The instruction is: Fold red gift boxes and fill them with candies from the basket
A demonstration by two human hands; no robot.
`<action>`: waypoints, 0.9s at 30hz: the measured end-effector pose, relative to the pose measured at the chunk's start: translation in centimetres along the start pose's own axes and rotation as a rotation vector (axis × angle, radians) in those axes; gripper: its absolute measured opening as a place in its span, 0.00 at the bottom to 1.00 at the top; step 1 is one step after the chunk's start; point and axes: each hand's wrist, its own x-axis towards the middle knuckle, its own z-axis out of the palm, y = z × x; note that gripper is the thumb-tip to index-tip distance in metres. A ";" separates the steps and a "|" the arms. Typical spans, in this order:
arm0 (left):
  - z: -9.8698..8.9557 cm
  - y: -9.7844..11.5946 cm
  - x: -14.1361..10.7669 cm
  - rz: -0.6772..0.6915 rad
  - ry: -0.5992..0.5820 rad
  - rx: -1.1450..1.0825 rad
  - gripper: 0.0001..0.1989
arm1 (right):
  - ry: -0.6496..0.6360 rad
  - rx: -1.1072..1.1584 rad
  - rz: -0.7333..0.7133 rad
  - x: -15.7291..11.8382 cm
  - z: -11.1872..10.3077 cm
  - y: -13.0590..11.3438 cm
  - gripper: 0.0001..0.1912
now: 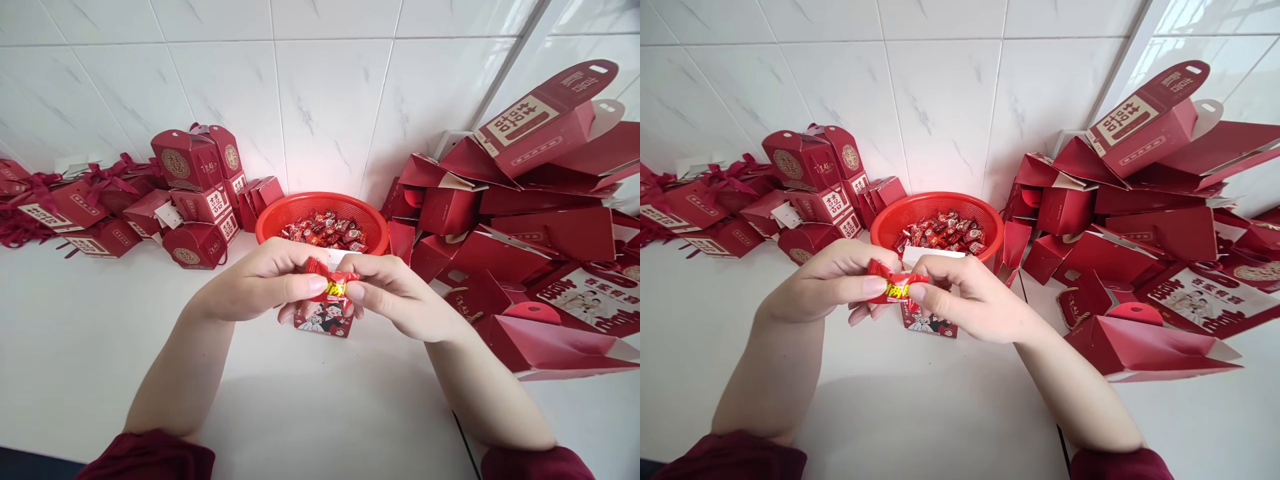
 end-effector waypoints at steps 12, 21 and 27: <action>0.0 -0.9 0.6 0.017 -0.033 0.106 0.07 | -0.072 -0.016 0.004 -0.4 -0.3 -0.6 0.15; 0.8 -0.8 0.8 0.012 -0.122 0.040 0.05 | -0.152 0.111 0.032 -0.4 -0.4 -1.1 0.14; 0.7 -1.2 1.0 0.022 -0.046 0.079 0.07 | -0.099 0.089 0.076 -0.4 -0.9 -0.4 0.13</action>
